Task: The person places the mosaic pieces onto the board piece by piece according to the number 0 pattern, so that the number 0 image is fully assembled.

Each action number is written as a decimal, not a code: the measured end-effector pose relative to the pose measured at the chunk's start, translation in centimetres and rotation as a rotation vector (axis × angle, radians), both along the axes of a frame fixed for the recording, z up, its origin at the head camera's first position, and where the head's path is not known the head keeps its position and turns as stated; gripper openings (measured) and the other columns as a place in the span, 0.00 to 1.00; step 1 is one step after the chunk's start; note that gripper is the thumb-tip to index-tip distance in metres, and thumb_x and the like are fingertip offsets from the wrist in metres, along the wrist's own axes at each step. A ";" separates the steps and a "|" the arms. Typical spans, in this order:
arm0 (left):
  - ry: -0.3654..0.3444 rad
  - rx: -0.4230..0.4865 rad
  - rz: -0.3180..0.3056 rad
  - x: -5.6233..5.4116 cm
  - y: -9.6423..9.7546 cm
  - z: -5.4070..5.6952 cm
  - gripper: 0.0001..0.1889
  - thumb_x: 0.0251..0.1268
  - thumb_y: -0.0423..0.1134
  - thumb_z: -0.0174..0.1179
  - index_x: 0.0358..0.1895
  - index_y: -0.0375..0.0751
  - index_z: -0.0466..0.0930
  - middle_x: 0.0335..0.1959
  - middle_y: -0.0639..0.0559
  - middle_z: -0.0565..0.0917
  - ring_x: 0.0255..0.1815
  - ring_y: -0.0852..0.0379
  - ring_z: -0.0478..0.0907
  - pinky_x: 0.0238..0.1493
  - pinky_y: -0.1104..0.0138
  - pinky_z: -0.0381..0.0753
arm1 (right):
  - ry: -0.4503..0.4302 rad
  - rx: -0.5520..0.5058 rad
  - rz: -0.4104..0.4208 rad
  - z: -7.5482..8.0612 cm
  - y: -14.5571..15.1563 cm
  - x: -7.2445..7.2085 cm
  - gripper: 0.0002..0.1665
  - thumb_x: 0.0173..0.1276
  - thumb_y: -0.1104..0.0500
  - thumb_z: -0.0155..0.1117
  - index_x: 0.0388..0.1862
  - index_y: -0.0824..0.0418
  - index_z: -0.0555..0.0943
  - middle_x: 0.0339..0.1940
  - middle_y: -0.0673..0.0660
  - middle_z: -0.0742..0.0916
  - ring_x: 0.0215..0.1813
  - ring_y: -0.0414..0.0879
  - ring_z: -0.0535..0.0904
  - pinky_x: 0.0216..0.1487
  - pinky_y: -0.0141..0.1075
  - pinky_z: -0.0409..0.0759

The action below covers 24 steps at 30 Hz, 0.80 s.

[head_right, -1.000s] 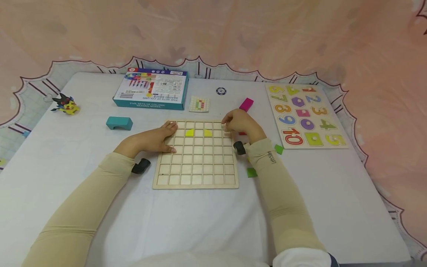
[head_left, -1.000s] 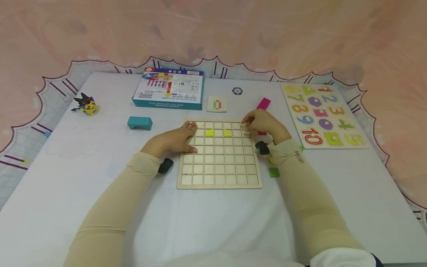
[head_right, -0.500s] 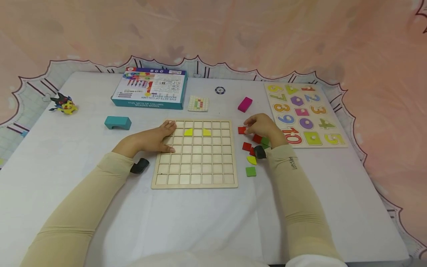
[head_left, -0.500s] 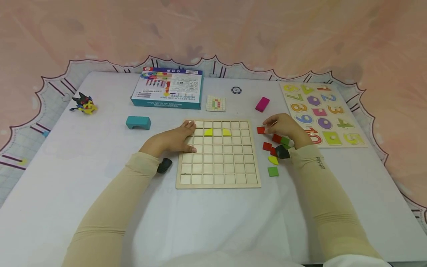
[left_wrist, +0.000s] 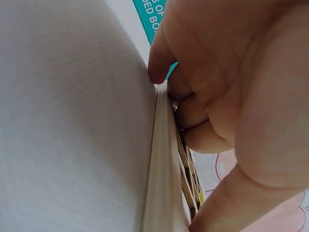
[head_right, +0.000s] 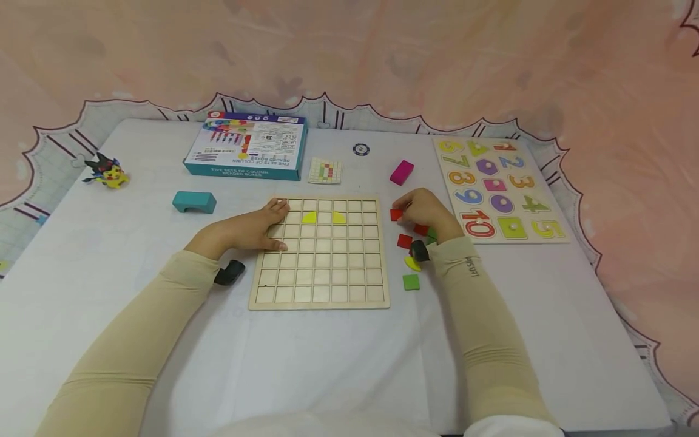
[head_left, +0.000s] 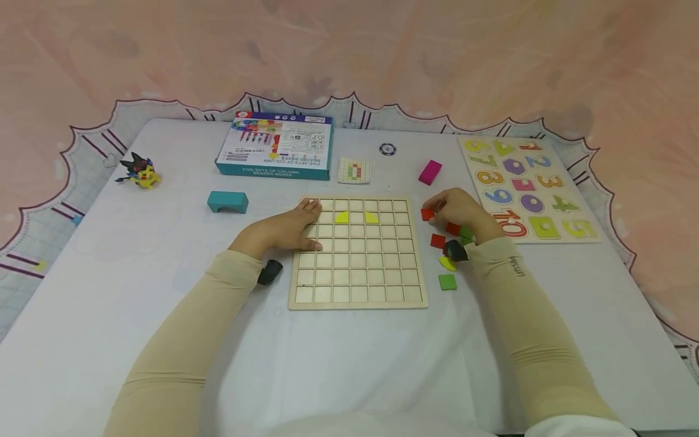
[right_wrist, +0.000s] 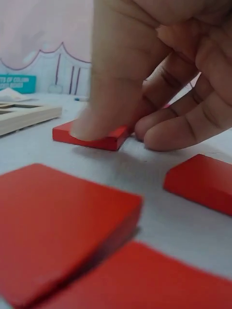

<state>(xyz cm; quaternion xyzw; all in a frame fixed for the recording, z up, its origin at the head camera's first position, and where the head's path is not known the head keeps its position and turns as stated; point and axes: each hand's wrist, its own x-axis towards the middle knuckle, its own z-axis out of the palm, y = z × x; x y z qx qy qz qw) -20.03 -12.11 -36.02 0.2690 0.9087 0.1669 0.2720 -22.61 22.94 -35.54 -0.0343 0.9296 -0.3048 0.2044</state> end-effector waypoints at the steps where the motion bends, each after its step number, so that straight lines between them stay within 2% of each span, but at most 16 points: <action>1: 0.001 0.001 -0.001 0.0 0.0 0.0 0.50 0.60 0.51 0.59 0.72 0.31 0.35 0.74 0.40 0.33 0.74 0.46 0.25 0.73 0.53 0.36 | -0.001 0.007 0.000 0.0 -0.1 0.0 0.25 0.56 0.66 0.64 0.55 0.66 0.77 0.54 0.65 0.79 0.52 0.55 0.69 0.60 0.50 0.67; 8: 0.003 0.005 -0.004 -0.1 0.0 -0.1 0.49 0.60 0.51 0.59 0.72 0.31 0.35 0.74 0.40 0.34 0.74 0.46 0.25 0.73 0.53 0.36 | -0.046 0.018 -0.064 0.1 -0.6 -0.1 0.24 0.57 0.68 0.60 0.55 0.64 0.77 0.56 0.63 0.78 0.53 0.55 0.67 0.60 0.49 0.68; 15: -0.008 0.006 -0.002 -0.1 0.0 0.0 0.49 0.60 0.51 0.59 0.72 0.32 0.35 0.74 0.40 0.33 0.74 0.46 0.25 0.73 0.53 0.36 | 0.010 0.016 -0.073 0.0 -0.8 0.0 0.19 0.56 0.69 0.60 0.49 0.66 0.79 0.49 0.63 0.79 0.48 0.54 0.69 0.49 0.43 0.72; 24: 0.000 0.007 -0.003 0.0 0.0 -0.2 0.49 0.60 0.51 0.59 0.72 0.31 0.35 0.74 0.39 0.34 0.74 0.45 0.25 0.73 0.53 0.35 | 0.013 -0.034 -0.076 0.8 -0.7 0.1 0.17 0.58 0.69 0.60 0.48 0.67 0.81 0.49 0.63 0.81 0.48 0.52 0.71 0.50 0.42 0.73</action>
